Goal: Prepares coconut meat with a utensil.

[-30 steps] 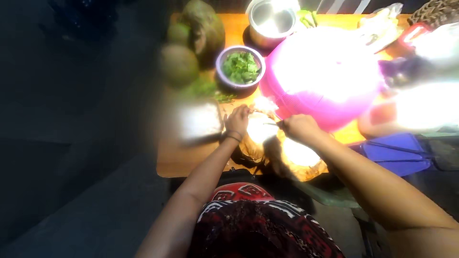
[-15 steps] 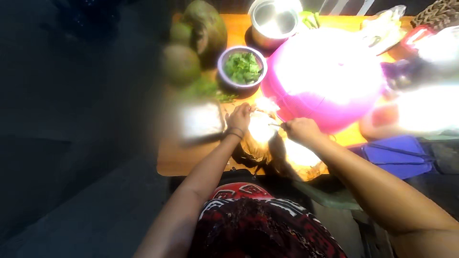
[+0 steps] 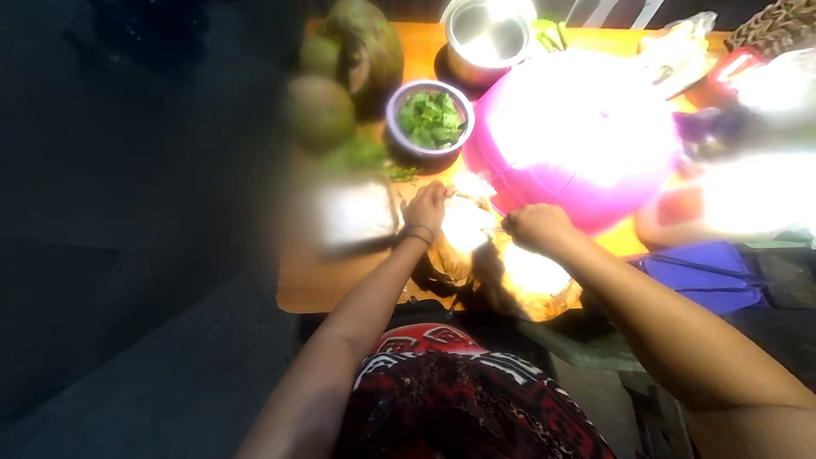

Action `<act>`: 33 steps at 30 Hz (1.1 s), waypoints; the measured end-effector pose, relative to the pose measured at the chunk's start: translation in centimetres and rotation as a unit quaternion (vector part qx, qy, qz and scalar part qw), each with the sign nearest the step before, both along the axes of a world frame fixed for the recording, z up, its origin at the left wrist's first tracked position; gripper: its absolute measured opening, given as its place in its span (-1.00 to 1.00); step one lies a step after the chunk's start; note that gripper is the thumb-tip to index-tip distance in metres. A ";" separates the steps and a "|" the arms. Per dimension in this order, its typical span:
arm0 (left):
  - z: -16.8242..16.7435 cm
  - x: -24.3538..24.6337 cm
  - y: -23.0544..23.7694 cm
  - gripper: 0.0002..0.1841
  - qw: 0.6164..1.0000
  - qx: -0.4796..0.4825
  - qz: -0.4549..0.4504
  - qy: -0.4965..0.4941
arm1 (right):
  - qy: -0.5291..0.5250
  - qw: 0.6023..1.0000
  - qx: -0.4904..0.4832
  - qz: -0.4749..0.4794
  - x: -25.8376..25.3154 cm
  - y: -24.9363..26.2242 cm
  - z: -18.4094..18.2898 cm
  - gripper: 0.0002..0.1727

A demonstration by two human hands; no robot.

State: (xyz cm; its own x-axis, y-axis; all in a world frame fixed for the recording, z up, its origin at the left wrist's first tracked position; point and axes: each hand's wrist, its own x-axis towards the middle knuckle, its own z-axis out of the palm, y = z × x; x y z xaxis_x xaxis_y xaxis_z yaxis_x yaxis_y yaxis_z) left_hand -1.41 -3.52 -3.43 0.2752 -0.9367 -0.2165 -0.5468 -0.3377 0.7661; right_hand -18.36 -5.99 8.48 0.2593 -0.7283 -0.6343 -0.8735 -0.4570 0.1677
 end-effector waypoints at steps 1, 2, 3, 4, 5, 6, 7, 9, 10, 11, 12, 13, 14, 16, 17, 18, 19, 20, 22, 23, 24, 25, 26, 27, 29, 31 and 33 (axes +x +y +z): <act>-0.2 0.0 0.0 -0.59 1.000 -0.005 0.002 -0.002 | -0.008 1.000 -0.009 -0.002 0.2 -0.1 -0.1 -0.74; -0.3 0.0 0.0 -0.59 1.000 -0.011 0.005 -0.004 | -0.018 1.000 -0.018 -0.008 0.2 -0.1 -0.2 -0.73; -0.4 0.1 0.1 -0.59 1.000 -0.013 0.006 -0.003 | -0.025 0.999 -0.021 -0.015 -0.1 -0.1 -0.4 -0.71; -0.3 0.1 0.1 -0.59 1.000 -0.012 0.006 -0.005 | -0.031 0.999 -0.022 -0.018 -0.6 0.1 -0.7 -0.70; -0.3 0.1 0.1 -0.59 1.000 -0.011 0.005 -0.005 | -0.033 0.999 -0.017 -0.022 -1.0 0.3 -0.8 -0.68; -0.3 0.1 0.2 -0.59 1.000 -0.009 0.002 -0.006 | -0.026 0.999 -0.002 -0.026 -1.2 0.6 -0.7 -0.68; -0.3 0.0 0.2 -0.59 1.000 -0.009 0.001 -0.006 | -0.017 0.999 0.012 -0.024 -1.3 0.9 -0.7 -0.69; -0.2 0.1 0.2 -0.58 1.000 -0.012 0.000 -0.007 | -0.008 1.000 0.021 -0.022 -1.0 1.0 -0.5 -0.71; -0.1 0.1 0.3 -0.58 1.000 -0.011 -0.001 -0.007 | -0.013 1.000 0.014 -0.023 -1.0 0.8 -0.4 -0.73; 0.0 0.1 0.3 -0.58 1.000 -0.012 -0.001 -0.006 | -0.022 0.999 0.003 -0.026 -1.0 0.5 -0.3 -0.74; 0.1 0.1 0.4 -0.58 1.000 -0.010 0.000 -0.007 | -0.034 0.999 -0.010 -0.031 -1.0 0.4 -0.4 -0.74; 0.1 0.1 0.5 -0.58 1.000 -0.010 0.002 -0.007 | -0.037 0.999 -0.017 -0.035 -1.1 0.5 -0.6 -0.74; 0.1 0.1 0.5 -0.58 1.000 -0.009 0.001 -0.007 | -0.042 0.998 -0.016 -0.040 -1.5 0.7 -1.0 -0.74; 0.0 0.1 0.4 -0.58 1.000 -0.007 -0.004 -0.008 | -0.053 0.998 -0.010 -0.038 -2.2 1.5 -1.4 -0.73; -0.1 0.1 0.3 -0.58 1.000 -0.005 -0.006 -0.008 | -0.045 0.998 -0.002 -0.034 -2.2 1.6 -1.2 -0.72; -0.2 0.1 0.4 -0.57 1.000 -0.004 -0.008 -0.008 | -0.031 0.999 0.007 -0.029 -2.1 1.6 -1.0 -0.73; -0.3 0.2 0.4 -0.57 1.000 -0.006 -0.007 -0.009 | -0.023 0.999 0.010 -0.026 -1.8 1.4 -0.6 -0.74; -0.4 0.2 0.4 -0.58 1.000 -0.009 -0.005 -0.012 | -0.026 0.999 0.005 -0.029 -1.5 1.2 -0.4 -0.75; -0.4 0.1 0.3 -0.59 1.000 -0.012 -0.003 -0.013 | -0.042 0.998 -0.016 -0.040 -1.3 0.7 -0.5 -0.74; -0.4 0.1 0.3 -0.59 1.000 -0.011 -0.003 -0.012 | -0.041 0.998 -0.019 -0.042 -1.5 0.6 -0.8 -0.75; -0.5 0.1 0.3 -0.59 1.000 -0.010 -0.004 -0.011 | -0.043 0.998 -0.017 -0.043 -1.9 0.7 -1.2 -0.75; -0.5 0.1 0.3 -0.59 1.000 -0.009 -0.004 -0.008 | -0.046 0.998 -0.014 -0.044 -2.2 1.1 -1.4 -0.75; -0.6 0.1 0.3 -0.59 1.000 -0.012 -0.003 -0.008 | -0.044 0.998 -0.007 -0.041 -2.3 1.5 -1.2 -0.74; -0.6 0.1 0.4 -0.59 1.000 -0.015 -0.002 -0.009 | -0.034 0.999 0.007 -0.040 -2.1 1.8 -0.8 -0.74; -0.5 0.0 0.5 -0.59 1.000 -0.017 -0.001 -0.013 | -0.016 0.999 0.028 -0.036 -1.6 1.8 -0.2 -0.77; -0.4 0.0 0.6 -0.59 1.000 -0.017 -0.005 -0.015 | -0.021 0.999 0.025 -0.042 -0.9 1.1 0.3 -0.81; -0.5 0.0 0.6 -0.59 1.000 -0.024 -0.004 -0.019 | -0.043 0.998 -0.006 -0.046 -0.8 0.7 -0.1 -0.78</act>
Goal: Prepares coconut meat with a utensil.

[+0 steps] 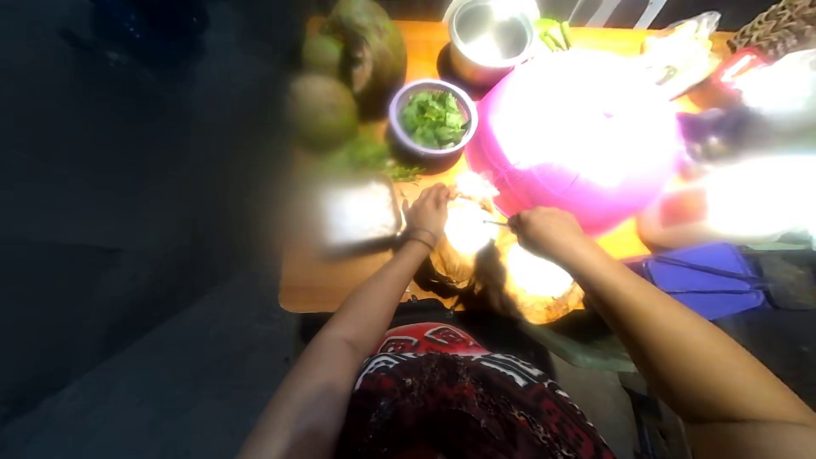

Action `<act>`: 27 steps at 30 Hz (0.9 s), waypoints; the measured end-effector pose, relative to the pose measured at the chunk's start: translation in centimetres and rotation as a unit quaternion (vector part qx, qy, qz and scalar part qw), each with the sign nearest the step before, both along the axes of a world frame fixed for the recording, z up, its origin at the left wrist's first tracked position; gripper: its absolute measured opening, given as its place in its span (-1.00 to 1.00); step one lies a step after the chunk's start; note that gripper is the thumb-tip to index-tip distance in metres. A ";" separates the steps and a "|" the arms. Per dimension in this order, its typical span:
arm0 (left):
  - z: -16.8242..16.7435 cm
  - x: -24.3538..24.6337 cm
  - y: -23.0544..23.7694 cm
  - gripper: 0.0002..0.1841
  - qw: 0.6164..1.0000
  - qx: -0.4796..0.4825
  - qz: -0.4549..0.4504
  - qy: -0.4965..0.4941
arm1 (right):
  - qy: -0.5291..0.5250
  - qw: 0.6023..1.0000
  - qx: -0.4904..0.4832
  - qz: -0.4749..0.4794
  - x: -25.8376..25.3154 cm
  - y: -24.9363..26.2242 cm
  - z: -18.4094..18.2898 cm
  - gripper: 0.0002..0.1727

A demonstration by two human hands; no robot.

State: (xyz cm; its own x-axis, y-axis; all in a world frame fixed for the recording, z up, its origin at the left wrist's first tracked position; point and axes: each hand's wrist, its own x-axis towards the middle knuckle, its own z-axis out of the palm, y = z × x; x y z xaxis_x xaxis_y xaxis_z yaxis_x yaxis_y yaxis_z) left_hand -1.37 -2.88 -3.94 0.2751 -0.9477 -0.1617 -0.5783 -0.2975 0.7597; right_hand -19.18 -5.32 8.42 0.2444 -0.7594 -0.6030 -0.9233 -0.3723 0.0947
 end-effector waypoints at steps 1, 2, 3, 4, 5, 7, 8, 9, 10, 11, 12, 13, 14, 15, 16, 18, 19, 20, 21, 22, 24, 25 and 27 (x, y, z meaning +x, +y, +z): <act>0.0 0.0 0.1 -0.59 1.000 0.000 0.000 -0.002 | -0.005 1.000 -0.005 -0.002 -0.3 0.1 -0.5 -0.76; 0.0 0.1 0.2 -0.58 1.000 0.002 -0.002 -0.004 | -0.008 1.000 -0.001 -0.002 -0.7 0.4 -0.9 -0.74; 0.1 0.1 0.1 -0.58 1.000 0.001 -0.001 -0.003 | -0.003 1.000 0.009 0.001 -0.9 0.8 -1.0 -0.73; 0.2 0.1 0.2 -0.58 1.000 0.001 0.000 0.000 | 0.006 1.000 0.025 0.005 -0.9 1.3 -0.9 -0.72; 0.2 0.0 0.3 -0.58 1.000 0.001 0.000 0.003 | 0.015 0.999 0.044 0.007 -0.8 1.6 -0.5 -0.73; 0.1 0.1 0.4 -0.59 1.000 -0.004 0.001 0.009 | 0.028 0.998 0.050 0.016 -0.5 1.3 0.3 -0.78; 0.0 0.0 0.4 -0.60 1.000 -0.012 0.004 0.010 | 0.026 0.999 0.040 0.013 -0.4 0.8 0.5 -0.79; -0.1 0.0 0.4 -0.60 1.000 -0.017 0.003 0.009 | 0.024 0.999 0.027 0.008 -0.3 0.4 0.6 -0.79; -0.2 0.0 0.4 -0.60 1.000 -0.018 0.003 0.008 | 0.018 1.000 0.012 0.004 -0.4 0.1 0.3 -0.78; -0.2 0.0 0.5 -0.60 1.000 -0.019 0.004 0.008 | 0.010 1.000 0.003 0.002 -0.7 0.1 -0.2 -0.77; -0.3 0.0 0.5 -0.60 1.000 -0.021 0.005 0.007 | 0.000 1.000 -0.001 -0.001 -1.1 0.3 -0.8 -0.77; -0.3 0.0 0.4 -0.60 1.000 -0.021 0.006 0.005 | -0.005 1.000 0.004 -0.003 -1.4 0.7 -1.2 -0.75; -0.3 0.0 0.4 -0.60 1.000 -0.020 0.007 0.006 | 0.001 1.000 0.019 -0.003 -1.4 1.3 -1.0 -0.74; -0.3 0.0 0.5 -0.60 1.000 -0.019 0.007 0.007 | 0.014 0.999 0.039 -0.001 -1.3 1.8 -0.6 -0.73; -0.3 0.0 0.6 -0.60 1.000 -0.021 0.007 0.008 | 0.021 0.998 0.052 0.001 -1.1 2.1 0.0 -0.74; -0.4 0.0 0.6 -0.60 1.000 -0.025 0.007 0.008 | 0.019 0.998 0.051 0.002 -1.2 1.6 0.6 -0.77; -0.5 -0.1 0.6 -0.60 1.000 -0.025 0.005 0.005 | 0.010 0.999 0.041 -0.005 -1.4 1.0 0.6 -0.79; -0.5 -0.1 0.6 -0.60 1.000 -0.025 0.005 0.002 | 0.003 0.999 0.030 -0.011 -1.5 0.6 0.3 -0.80; -0.6 -0.1 0.5 -0.60 1.000 -0.027 0.007 0.002 | 0.000 0.999 0.026 -0.018 -1.5 0.2 -0.1 -0.81; -0.6 -0.1 0.5 -0.60 1.000 -0.029 0.008 0.002 | -0.003 0.999 0.026 -0.024 -1.6 0.1 -0.8 -0.81; -0.7 0.0 0.6 -0.60 0.999 -0.030 0.009 0.002 | -0.003 0.999 0.035 -0.023 -1.8 0.4 -1.4 -0.80; -0.7 0.0 0.7 -0.59 0.999 -0.032 0.009 0.000 | 0.000 0.999 0.045 -0.020 -1.8 0.7 -1.4 -0.79; -1.0 -0.1 1.0 -0.59 0.999 -0.038 0.006 -0.001 | 0.008 0.997 0.072 -0.007 -1.7 1.1 -0.7 -0.79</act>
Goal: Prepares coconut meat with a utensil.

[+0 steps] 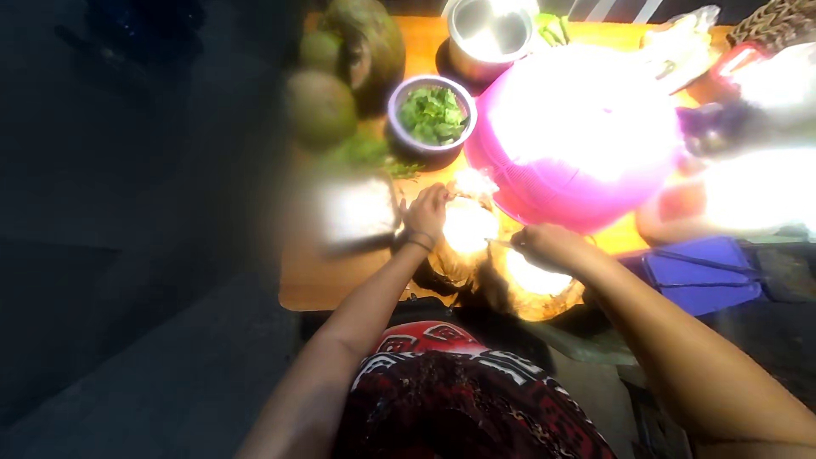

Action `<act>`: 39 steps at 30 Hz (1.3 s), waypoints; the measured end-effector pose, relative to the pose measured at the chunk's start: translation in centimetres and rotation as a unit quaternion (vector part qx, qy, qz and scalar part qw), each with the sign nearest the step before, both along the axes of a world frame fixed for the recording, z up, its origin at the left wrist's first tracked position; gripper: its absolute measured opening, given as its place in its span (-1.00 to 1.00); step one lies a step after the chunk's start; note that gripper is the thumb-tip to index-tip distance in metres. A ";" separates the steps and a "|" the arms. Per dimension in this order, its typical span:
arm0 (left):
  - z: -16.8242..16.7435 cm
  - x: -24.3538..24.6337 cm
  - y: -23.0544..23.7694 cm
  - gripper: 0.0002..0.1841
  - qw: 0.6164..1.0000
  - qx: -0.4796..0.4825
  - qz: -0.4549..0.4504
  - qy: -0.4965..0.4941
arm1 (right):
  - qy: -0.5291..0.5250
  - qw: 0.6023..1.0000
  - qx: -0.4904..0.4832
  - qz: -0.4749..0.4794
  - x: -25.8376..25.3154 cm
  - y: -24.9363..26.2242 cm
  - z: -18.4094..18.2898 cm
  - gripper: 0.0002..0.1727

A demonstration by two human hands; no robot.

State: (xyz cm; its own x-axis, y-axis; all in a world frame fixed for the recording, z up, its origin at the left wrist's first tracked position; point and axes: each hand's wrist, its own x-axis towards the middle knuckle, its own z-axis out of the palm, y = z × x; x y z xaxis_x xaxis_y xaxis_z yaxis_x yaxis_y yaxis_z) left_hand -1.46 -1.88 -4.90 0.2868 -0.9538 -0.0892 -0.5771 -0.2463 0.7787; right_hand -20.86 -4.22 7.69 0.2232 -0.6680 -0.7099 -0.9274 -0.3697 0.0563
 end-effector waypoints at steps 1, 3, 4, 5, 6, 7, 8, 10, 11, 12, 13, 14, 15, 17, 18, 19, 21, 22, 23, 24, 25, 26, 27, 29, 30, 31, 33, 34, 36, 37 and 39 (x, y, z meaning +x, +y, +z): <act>-0.1 0.0 0.1 -0.59 1.000 -0.004 0.000 -0.003 | 0.001 1.000 0.011 0.004 0.2 -0.3 0.4 -0.79; -0.2 0.0 0.2 -0.59 1.000 -0.013 0.003 -0.003 | -0.005 1.000 0.007 -0.005 0.7 -1.2 0.8 -0.79; -0.2 0.0 0.2 -0.59 1.000 -0.016 0.004 -0.003 | -0.009 1.000 -0.009 -0.014 1.0 -1.6 0.8 -0.80; -0.2 0.0 0.2 -0.60 1.000 -0.018 0.006 -0.002 | -0.005 1.000 -0.022 -0.019 1.2 -1.7 0.6 -0.81; -0.2 0.0 0.2 -0.60 1.000 -0.019 0.009 -0.002 | -0.007 0.999 -0.026 -0.022 1.1 -1.5 0.0 -0.81; -0.2 0.0 0.1 -0.61 1.000 -0.017 0.009 -0.003 | -0.015 0.999 -0.025 -0.019 0.8 -1.1 -0.6 -0.80; -0.2 0.0 0.0 -0.61 1.000 -0.015 0.009 -0.005 | -0.018 1.000 -0.017 -0.009 0.7 -0.6 -0.8 -0.80; -0.3 0.0 0.1 -0.60 1.000 -0.012 0.005 -0.005 | -0.005 1.000 0.016 0.011 1.1 0.4 -0.5 -0.83; -0.4 0.0 0.1 -0.59 1.000 -0.011 0.004 -0.004 | 0.003 0.999 0.030 0.015 1.5 0.4 -0.1 -0.83; -0.3 -0.1 0.2 -0.59 1.000 -0.010 0.005 -0.003 | 0.008 0.999 0.040 0.014 1.7 0.0 0.2 -0.82; -0.3 -0.1 0.2 -0.59 1.000 -0.011 0.007 -0.003 | 0.007 0.999 0.036 0.002 1.9 -0.6 0.4 -0.80; -0.2 -0.1 0.1 -0.59 1.000 -0.010 0.007 -0.004 | 0.003 1.000 0.019 -0.012 2.0 -1.2 0.3 -0.78; -0.1 0.0 0.1 -0.59 1.000 -0.008 0.005 -0.005 | 0.006 1.000 0.001 -0.021 2.1 -1.8 0.1 -0.78; 0.0 -0.1 0.1 -0.59 1.000 -0.011 0.006 -0.004 | 0.012 0.999 -0.013 -0.030 2.1 -1.8 -0.2 -0.79; 0.0 -0.1 0.1 -0.60 1.000 -0.013 0.008 -0.003 | 0.007 1.000 -0.010 -0.028 2.0 -1.4 -0.2 -0.80; -0.1 -0.1 0.1 -0.60 1.000 -0.015 0.008 -0.002 | 0.004 1.000 -0.003 -0.021 2.0 -0.8 -0.2 -0.80; -0.5 -0.1 0.2 -0.60 1.000 -0.023 0.009 -0.004 | 0.011 0.999 0.031 0.004 2.1 -0.2 0.2 -0.78; -0.6 -0.1 0.2 -0.60 1.000 -0.026 0.010 -0.006 | 0.013 0.999 0.047 0.007 2.1 -0.5 0.2 -0.77; -0.6 -0.1 0.2 -0.60 1.000 -0.025 0.010 -0.006 | 0.010 0.999 0.050 -0.003 2.2 -1.0 0.1 -0.78; -0.6 -0.1 0.2 -0.60 1.000 -0.025 0.009 -0.007 | 0.009 0.999 0.040 -0.014 2.2 -1.6 -0.1 -0.78; -0.5 -0.1 0.1 -0.61 1.000 -0.029 0.009 -0.008 | 0.006 1.000 0.019 -0.016 2.2 -2.2 -0.3 -0.78; -0.4 -0.1 0.1 -0.61 0.999 -0.035 0.010 -0.009 | 0.003 1.000 -0.001 -0.020 2.2 -2.6 -0.6 -0.79; -0.4 -0.1 0.2 -0.61 0.999 -0.037 0.011 -0.008 | -0.001 1.000 -0.009 -0.024 2.1 -2.7 -1.0 -0.80; -0.4 0.0 0.2 -0.61 0.999 -0.031 0.008 -0.005 | -0.009 1.000 0.013 -0.023 1.7 -1.9 -1.4 -0.81; -0.5 0.0 0.2 -0.61 1.000 -0.027 0.008 -0.003 | -0.013 0.999 0.039 -0.020 1.6 -1.3 -1.2 -0.80; -0.5 -0.1 0.3 -0.61 1.000 -0.023 0.007 -0.003 | -0.013 0.997 0.066 -0.027 1.7 -0.8 -0.8 -0.79; -0.4 -0.1 0.3 -0.61 1.000 -0.023 0.006 -0.003 | -0.007 0.996 0.082 -0.039 2.0 -1.0 -0.3 -0.77; -0.5 -0.1 0.2 -0.61 1.000 -0.023 0.007 -0.004 | -0.004 0.997 0.063 -0.035 2.0 -1.4 -0.4 -0.77; -0.4 -0.1 0.2 -0.61 1.000 -0.023 0.006 -0.005 | 0.010 1.000 0.008 -0.026 2.0 -2.2 -0.6 -0.78; -0.4 -0.1 0.2 -0.60 1.000 -0.023 0.006 -0.004 | 0.011 0.999 -0.008 -0.030 1.9 -2.2 -0.8 -0.79; -0.3 0.0 0.2 -0.60 1.000 -0.022 0.005 -0.003 | 0.010 0.999 -0.006 -0.031 1.8 -1.5 -0.7 -0.82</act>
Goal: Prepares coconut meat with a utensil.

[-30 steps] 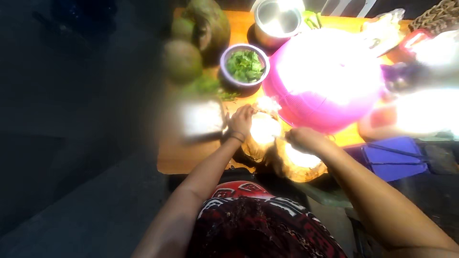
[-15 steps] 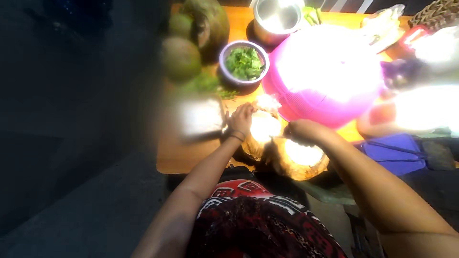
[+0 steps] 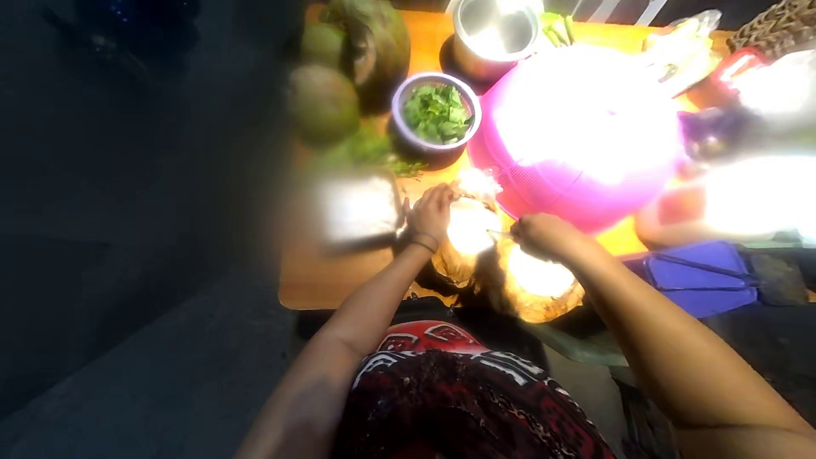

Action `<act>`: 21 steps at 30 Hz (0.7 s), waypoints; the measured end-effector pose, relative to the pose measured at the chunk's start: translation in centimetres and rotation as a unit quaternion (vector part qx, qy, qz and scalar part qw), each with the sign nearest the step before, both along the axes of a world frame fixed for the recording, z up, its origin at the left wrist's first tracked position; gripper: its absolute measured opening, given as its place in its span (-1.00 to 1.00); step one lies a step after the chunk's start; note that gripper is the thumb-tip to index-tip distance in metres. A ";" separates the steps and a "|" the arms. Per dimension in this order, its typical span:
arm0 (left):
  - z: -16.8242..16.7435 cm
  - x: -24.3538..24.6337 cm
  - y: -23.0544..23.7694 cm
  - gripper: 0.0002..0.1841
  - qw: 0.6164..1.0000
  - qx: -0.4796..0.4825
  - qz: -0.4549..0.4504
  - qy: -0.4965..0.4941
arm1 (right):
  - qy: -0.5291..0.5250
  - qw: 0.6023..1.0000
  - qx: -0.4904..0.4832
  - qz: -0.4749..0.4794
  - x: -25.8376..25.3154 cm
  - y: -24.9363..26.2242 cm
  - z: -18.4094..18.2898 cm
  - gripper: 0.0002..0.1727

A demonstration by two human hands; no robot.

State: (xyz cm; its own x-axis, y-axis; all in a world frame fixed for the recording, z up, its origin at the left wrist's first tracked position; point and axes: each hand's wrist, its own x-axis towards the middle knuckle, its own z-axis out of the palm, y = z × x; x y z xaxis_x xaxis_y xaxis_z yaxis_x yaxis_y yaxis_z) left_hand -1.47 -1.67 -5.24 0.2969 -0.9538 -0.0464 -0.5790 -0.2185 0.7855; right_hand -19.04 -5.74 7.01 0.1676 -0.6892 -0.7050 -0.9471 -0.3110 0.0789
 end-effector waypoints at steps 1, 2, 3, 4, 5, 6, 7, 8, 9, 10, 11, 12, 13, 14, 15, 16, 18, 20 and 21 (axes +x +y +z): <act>0.0 0.0 0.1 -0.60 1.000 -0.003 -0.001 0.000 | 0.000 1.000 0.009 0.002 0.1 0.5 0.4 -0.82; -0.1 0.0 0.2 -0.60 1.000 -0.008 -0.002 0.000 | 0.003 1.000 0.020 0.006 0.2 0.9 0.6 -0.81; -0.2 0.0 0.3 -0.60 1.000 -0.014 -0.001 0.001 | 0.008 0.999 0.031 0.014 0.5 1.0 0.9 -0.80; -0.3 -0.1 0.3 -0.60 1.000 -0.017 0.000 0.001 | 0.013 0.999 0.042 0.026 0.8 1.0 1.2 -0.80; -0.3 0.0 0.3 -0.60 1.000 -0.016 0.001 0.000 | 0.017 0.997 0.056 0.042 1.3 0.9 1.4 -0.80; -0.3 0.0 0.2 -0.60 1.000 -0.010 0.001 -0.001 | 0.022 0.996 0.069 0.059 1.8 0.8 1.5 -0.80; -0.1 0.0 0.2 -0.60 1.000 -0.001 -0.001 0.003 | 0.030 0.995 0.073 0.068 2.3 0.6 1.6 -0.80; 0.1 0.1 0.2 -0.60 1.000 0.007 -0.002 0.008 | 0.033 0.995 0.063 0.067 2.6 0.2 1.4 -0.79; 0.3 0.1 0.1 -0.59 1.000 0.013 -0.002 0.011 | 0.025 0.997 0.037 0.057 2.6 -0.3 1.2 -0.78; 0.5 0.1 0.0 -0.60 1.000 0.015 0.000 0.015 | 0.014 0.999 0.010 0.037 2.4 -0.7 1.1 -0.77; 0.5 0.0 -0.1 -0.60 1.000 0.016 0.002 0.016 | 0.011 1.000 -0.003 0.022 2.1 -1.0 0.7 -0.77; 0.4 0.0 -0.1 -0.60 1.000 0.020 0.003 0.017 | 0.007 1.000 -0.003 0.015 1.6 -1.0 0.1 -0.79; 0.4 0.0 -0.1 -0.60 1.000 0.020 0.004 0.017 | 0.001 1.000 0.007 0.011 1.2 -0.8 -0.4 -0.80; 0.3 0.0 -0.2 -0.60 1.000 0.020 0.004 0.016 | -0.002 1.000 0.026 0.009 1.0 -0.2 -0.4 -0.81; 0.2 -0.1 -0.1 -0.60 1.000 0.020 0.005 0.016 | -0.001 0.999 0.054 0.008 1.1 0.3 -0.1 -0.82; 0.2 -0.1 -0.1 -0.60 1.000 0.018 0.006 0.015 | 0.000 0.997 0.077 0.004 1.3 0.6 0.3 -0.81; 0.2 -0.1 -0.1 -0.61 1.000 0.016 0.008 0.015 | -0.001 0.996 0.084 -0.002 1.4 0.0 0.7 -0.79; 0.3 -0.1 -0.2 -0.61 1.000 0.017 0.010 0.016 | 0.009 0.999 0.047 0.004 1.4 -1.2 0.4 -0.78; 0.3 -0.2 -0.3 -0.61 1.000 0.018 0.008 0.016 | 0.011 1.000 0.028 -0.002 1.4 -1.6 0.3 -0.79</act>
